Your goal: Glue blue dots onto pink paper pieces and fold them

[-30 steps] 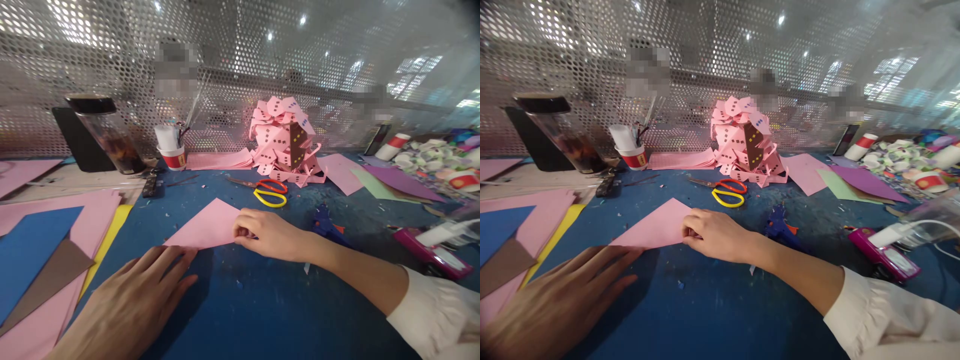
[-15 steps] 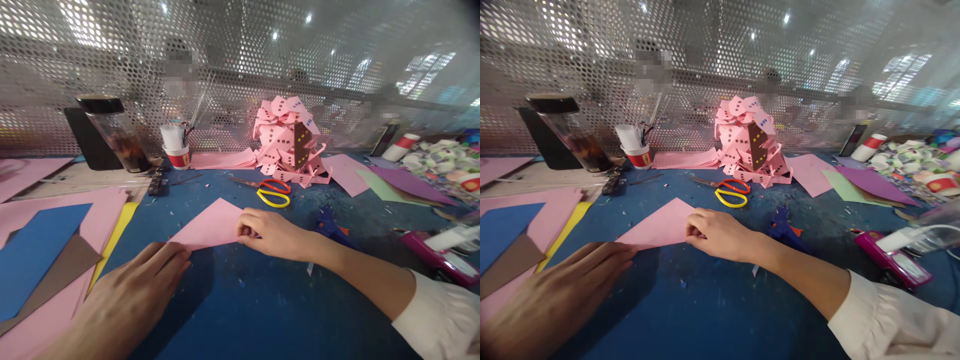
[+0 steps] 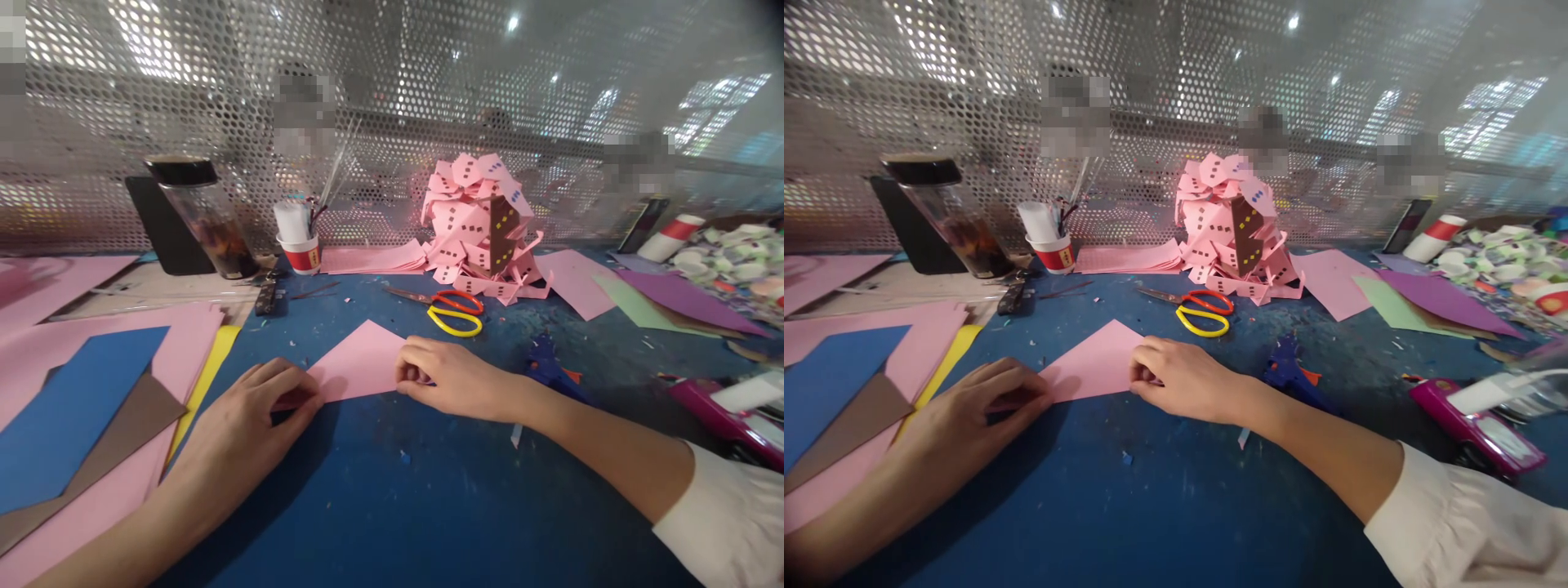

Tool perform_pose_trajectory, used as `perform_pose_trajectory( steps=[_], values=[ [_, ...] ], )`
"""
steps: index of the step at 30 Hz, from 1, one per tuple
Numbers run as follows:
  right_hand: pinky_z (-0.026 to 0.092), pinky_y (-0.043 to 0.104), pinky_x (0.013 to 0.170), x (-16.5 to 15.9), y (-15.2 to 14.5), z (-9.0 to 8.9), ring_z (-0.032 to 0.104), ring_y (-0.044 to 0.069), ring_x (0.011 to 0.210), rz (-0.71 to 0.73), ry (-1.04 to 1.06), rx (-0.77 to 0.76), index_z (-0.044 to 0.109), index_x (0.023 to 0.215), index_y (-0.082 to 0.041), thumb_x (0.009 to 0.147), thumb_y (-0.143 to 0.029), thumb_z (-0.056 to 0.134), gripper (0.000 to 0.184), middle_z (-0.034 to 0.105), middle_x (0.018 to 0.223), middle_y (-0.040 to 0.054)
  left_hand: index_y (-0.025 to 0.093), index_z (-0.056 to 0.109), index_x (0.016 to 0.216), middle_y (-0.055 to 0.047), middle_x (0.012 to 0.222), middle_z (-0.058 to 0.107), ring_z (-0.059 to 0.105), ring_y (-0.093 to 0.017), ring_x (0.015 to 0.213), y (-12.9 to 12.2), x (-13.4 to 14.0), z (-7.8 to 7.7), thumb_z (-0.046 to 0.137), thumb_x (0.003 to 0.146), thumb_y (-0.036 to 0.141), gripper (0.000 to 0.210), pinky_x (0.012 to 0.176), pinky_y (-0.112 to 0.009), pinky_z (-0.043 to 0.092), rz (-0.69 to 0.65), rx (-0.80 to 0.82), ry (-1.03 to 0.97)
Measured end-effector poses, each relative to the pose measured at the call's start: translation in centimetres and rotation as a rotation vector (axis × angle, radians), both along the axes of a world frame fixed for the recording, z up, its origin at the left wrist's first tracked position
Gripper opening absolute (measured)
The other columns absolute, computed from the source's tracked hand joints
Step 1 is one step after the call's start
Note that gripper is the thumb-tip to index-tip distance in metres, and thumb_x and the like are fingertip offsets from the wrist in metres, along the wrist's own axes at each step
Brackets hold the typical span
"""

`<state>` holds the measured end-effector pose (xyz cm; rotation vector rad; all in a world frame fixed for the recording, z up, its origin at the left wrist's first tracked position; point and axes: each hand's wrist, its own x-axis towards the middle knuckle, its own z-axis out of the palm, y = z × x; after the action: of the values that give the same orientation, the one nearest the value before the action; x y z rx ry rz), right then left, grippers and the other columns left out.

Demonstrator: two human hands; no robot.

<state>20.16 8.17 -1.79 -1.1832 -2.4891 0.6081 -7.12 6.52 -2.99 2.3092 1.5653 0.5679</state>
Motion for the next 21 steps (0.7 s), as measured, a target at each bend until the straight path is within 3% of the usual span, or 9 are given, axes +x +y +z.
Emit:
perform_pose_trajectory(
  steps=[13, 21],
  values=[
    [0.041, 0.024, 0.07, -0.02, -0.03, 0.16, 0.054, 0.011, 0.077, 0.008, -0.011, -0.003, 0.057, 0.09, -0.019, 0.086, -0.018, 0.054, 0.005, 0.058, 0.093, 0.0013, 0.024, 0.061, 0.086, -0.003, 0.094, 0.063, 0.061, -0.02, 0.085, 0.62, 0.22, -0.2, 0.052, 0.082, 0.038, 0.017, 0.075, -0.032, 0.05, 0.017, -0.028, 0.045],
    [0.04, 0.024, 0.069, 0.07, -0.12, 0.42, 0.054, 0.011, 0.078, 0.007, -0.006, -0.015, 0.057, 0.089, -0.019, 0.087, -0.02, 0.054, 0.004, 0.058, 0.093, 0.0013, 0.024, 0.061, 0.083, -0.002, 0.094, 0.064, 0.062, -0.019, 0.083, 0.33, 0.36, 0.47, 0.051, 0.082, 0.03, 0.011, 0.077, -0.034, 0.049, 0.02, -0.056, 0.049]
  ],
)
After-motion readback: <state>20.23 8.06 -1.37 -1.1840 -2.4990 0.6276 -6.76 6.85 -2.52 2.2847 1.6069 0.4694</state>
